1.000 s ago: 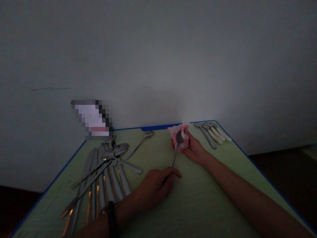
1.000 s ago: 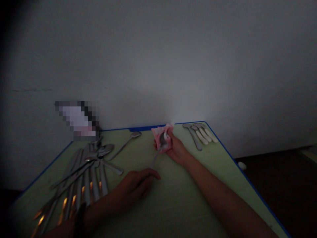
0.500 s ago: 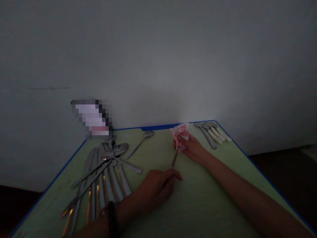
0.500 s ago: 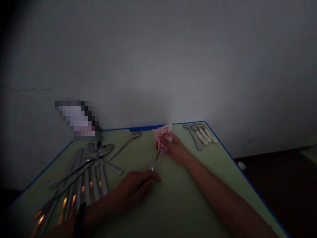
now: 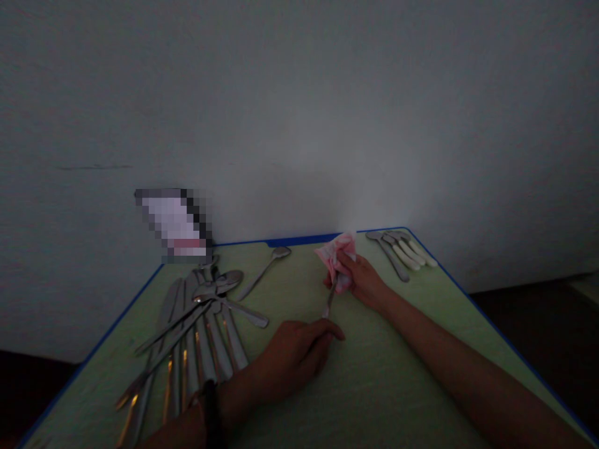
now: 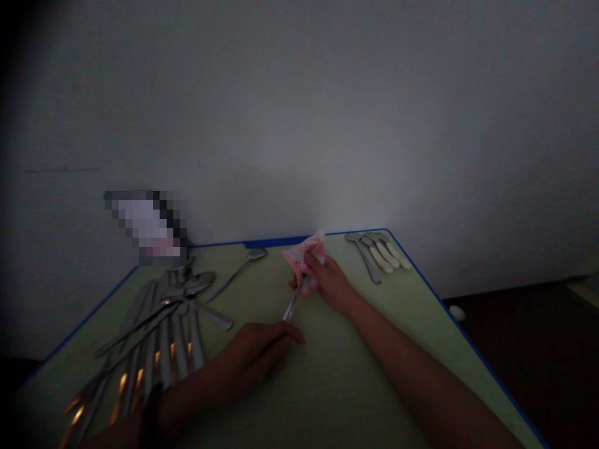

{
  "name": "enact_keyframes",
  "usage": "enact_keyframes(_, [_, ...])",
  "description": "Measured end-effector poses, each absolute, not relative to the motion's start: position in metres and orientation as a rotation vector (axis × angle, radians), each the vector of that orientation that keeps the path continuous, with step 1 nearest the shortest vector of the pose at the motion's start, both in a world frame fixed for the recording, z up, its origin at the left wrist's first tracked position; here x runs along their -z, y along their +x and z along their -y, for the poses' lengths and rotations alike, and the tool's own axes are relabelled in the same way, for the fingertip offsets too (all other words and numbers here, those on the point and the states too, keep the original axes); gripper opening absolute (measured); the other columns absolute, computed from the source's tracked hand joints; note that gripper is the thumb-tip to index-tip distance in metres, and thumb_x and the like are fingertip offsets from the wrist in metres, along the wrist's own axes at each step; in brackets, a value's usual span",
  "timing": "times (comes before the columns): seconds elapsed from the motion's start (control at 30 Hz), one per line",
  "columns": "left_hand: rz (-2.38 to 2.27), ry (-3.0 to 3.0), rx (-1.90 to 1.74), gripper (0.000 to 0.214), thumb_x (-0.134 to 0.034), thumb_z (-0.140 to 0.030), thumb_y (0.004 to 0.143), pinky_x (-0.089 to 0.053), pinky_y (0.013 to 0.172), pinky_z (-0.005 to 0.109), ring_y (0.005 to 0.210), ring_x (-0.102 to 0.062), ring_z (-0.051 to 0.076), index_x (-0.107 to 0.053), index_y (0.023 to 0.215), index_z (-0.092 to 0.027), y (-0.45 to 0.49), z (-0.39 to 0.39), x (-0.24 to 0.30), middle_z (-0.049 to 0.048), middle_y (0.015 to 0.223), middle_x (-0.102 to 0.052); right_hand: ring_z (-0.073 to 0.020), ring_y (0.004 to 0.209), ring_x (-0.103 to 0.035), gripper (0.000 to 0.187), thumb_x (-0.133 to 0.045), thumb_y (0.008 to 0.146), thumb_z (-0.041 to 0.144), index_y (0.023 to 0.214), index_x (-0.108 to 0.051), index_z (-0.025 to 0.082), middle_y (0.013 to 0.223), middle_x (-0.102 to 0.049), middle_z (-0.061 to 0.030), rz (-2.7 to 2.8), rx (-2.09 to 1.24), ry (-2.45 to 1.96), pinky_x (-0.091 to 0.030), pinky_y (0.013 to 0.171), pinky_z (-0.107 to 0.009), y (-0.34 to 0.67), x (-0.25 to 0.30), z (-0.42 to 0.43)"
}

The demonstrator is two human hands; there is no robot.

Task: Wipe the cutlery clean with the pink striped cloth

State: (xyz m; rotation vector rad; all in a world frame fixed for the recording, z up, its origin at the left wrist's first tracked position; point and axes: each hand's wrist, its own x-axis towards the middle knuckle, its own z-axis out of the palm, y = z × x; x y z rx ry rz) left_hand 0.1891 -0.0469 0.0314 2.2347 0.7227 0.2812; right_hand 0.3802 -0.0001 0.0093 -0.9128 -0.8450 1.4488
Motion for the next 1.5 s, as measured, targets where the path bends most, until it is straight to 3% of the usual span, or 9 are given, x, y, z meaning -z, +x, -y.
enact_keyframes(0.13, [-0.731, 2.215, -0.289, 0.029, -0.033, -0.025, 0.092, -0.039, 0.055, 0.018, 0.051, -0.052, 0.009, -0.057, 0.107, -0.021, 0.1892, 0.0468, -0.0309, -0.0045, 0.056, -0.053, -0.0150, 0.059, -0.060, 0.020, -0.067, 0.068, 0.032, 0.077, -0.060, 0.015, 0.064, -0.063, -0.0014, 0.827, -1.466, -0.826, -0.050, 0.061, -0.030, 0.3800, -0.0100, -0.0011])
enact_keyframes(0.27, [-0.732, 2.210, -0.296, 0.029, -0.033, -0.024, 0.093, -0.039, 0.055, 0.018, 0.052, -0.052, 0.009, -0.057, 0.108, -0.021, 0.1892, 0.0466, -0.0291, -0.0046, 0.056, -0.053, -0.0130, 0.063, -0.059, 0.022, -0.070, 0.064, 0.023, 0.082, -0.060, 0.017, 0.070, -0.063, 0.0001, 0.862, -1.427, -0.802, -0.048, 0.063, -0.027, 0.3796, -0.0108, 0.0000])
enact_keyframes(1.5, [-0.732, 2.233, -0.276, 0.029, -0.033, -0.024, 0.092, -0.039, 0.056, 0.019, 0.053, -0.053, 0.010, -0.057, 0.107, -0.020, 0.1889, 0.0463, -0.0310, -0.0037, 0.058, -0.056, -0.0123, 0.059, -0.057, 0.023, -0.070, 0.059, 0.018, 0.079, -0.058, 0.016, 0.066, -0.063, 0.0005, 0.899, -1.482, -0.870, -0.044, 0.051, -0.023, 0.3812, -0.0078, -0.0006])
